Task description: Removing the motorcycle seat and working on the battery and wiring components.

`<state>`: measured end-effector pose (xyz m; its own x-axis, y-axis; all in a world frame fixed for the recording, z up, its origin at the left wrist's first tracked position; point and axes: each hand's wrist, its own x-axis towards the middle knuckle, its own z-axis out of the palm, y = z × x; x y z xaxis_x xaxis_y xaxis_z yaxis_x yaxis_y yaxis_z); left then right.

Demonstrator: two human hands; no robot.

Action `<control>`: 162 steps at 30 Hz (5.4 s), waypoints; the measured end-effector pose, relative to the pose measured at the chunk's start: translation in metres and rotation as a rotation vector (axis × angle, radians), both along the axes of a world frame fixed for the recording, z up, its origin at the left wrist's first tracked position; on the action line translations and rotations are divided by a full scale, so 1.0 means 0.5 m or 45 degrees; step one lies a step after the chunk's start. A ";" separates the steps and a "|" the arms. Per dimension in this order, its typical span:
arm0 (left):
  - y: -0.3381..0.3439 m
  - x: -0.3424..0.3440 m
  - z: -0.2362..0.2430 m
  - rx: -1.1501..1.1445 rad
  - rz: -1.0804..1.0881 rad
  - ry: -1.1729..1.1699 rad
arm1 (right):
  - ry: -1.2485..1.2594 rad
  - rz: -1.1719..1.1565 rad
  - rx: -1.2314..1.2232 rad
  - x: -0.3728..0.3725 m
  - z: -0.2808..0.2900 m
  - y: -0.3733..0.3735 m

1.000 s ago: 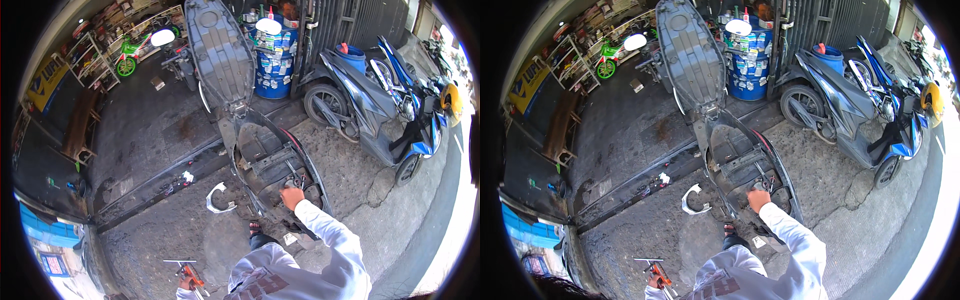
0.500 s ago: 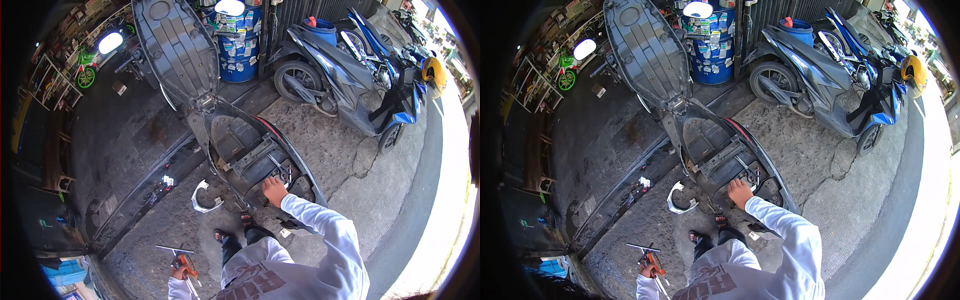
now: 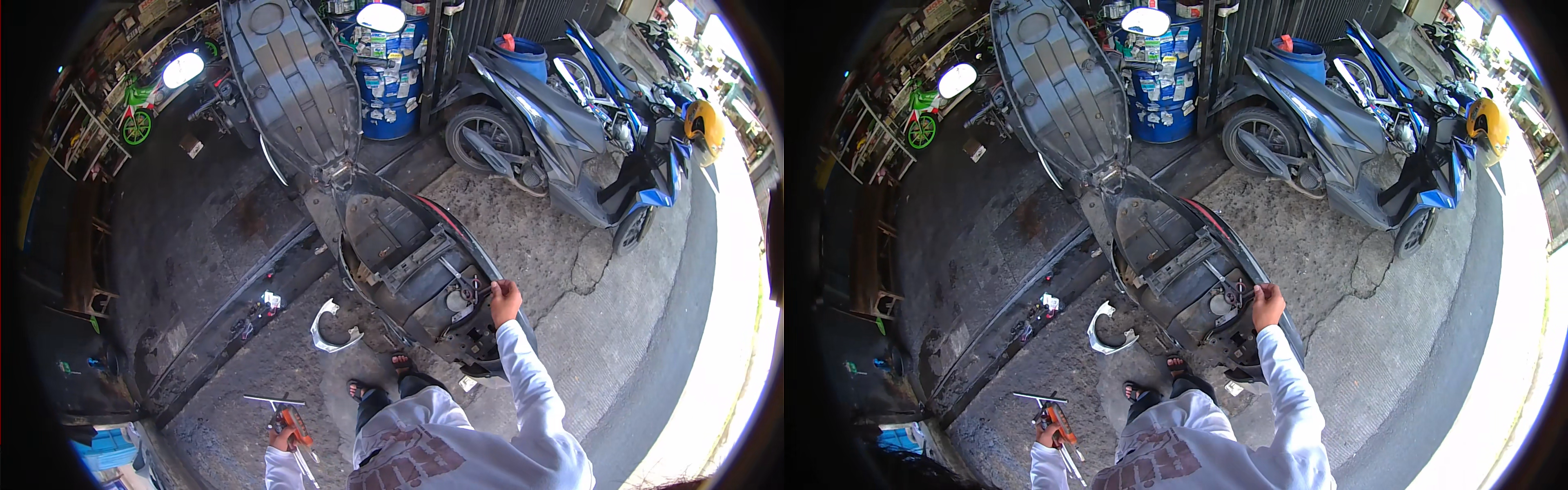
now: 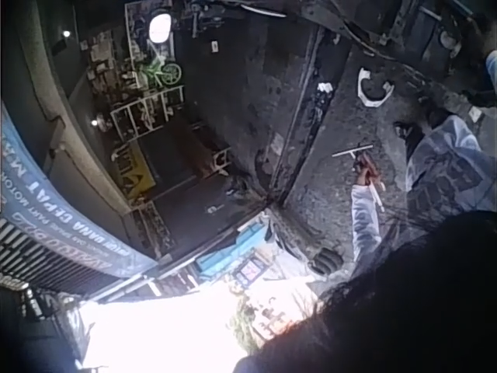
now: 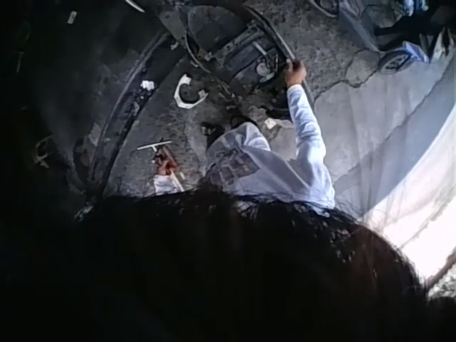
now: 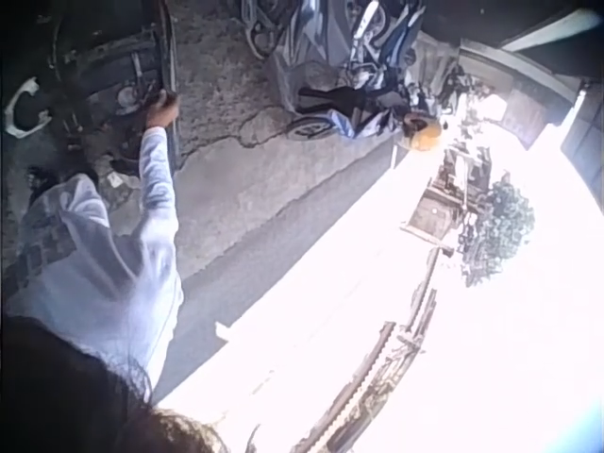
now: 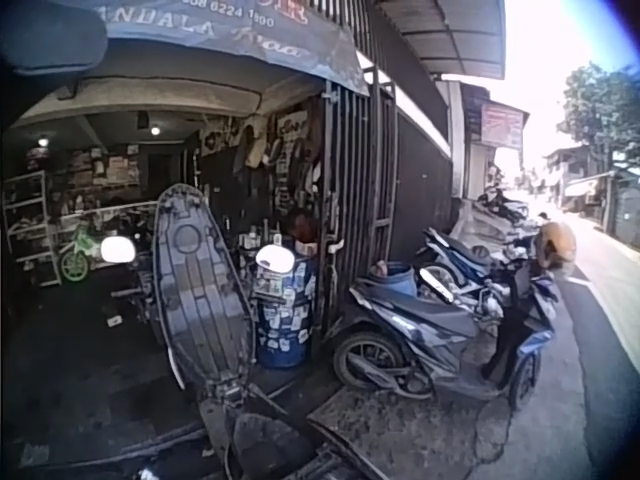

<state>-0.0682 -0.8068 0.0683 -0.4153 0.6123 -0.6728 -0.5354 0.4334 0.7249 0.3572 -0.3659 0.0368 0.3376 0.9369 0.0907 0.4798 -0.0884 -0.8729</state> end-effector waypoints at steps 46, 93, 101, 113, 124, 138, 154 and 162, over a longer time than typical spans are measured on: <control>-0.008 0.023 0.007 0.030 0.153 0.039 | -0.592 0.120 -0.344 -0.035 -0.011 0.011; -0.129 0.041 -0.046 -0.042 0.414 0.061 | -1.345 0.654 -0.130 -0.082 0.026 0.016; -0.112 0.063 -0.050 -0.046 0.445 0.100 | -1.190 0.556 -0.315 -0.080 0.025 0.032; -0.103 0.046 -0.065 -0.054 0.395 0.014 | -1.487 0.680 -0.589 -0.102 0.042 0.053; -0.121 0.021 -0.059 0.018 0.423 0.078 | -0.403 0.757 -0.652 -0.036 0.021 0.084; -0.171 0.003 -0.080 -0.028 0.477 0.109 | -1.338 0.996 -0.285 -0.048 0.030 -0.057; -0.249 -0.011 -0.133 -0.247 0.546 0.017 | -1.696 1.323 -0.418 -0.056 0.041 0.011; -0.345 -0.177 -0.273 -0.329 0.639 -0.032 | -1.647 0.973 -0.550 -0.029 0.006 -0.019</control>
<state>-0.1565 -0.9795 -0.0684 -0.5949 0.1580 -0.7881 -0.7375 0.2826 0.6134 0.3429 -0.3753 0.0399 -0.3047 0.8738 -0.3789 0.9023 0.3922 0.1790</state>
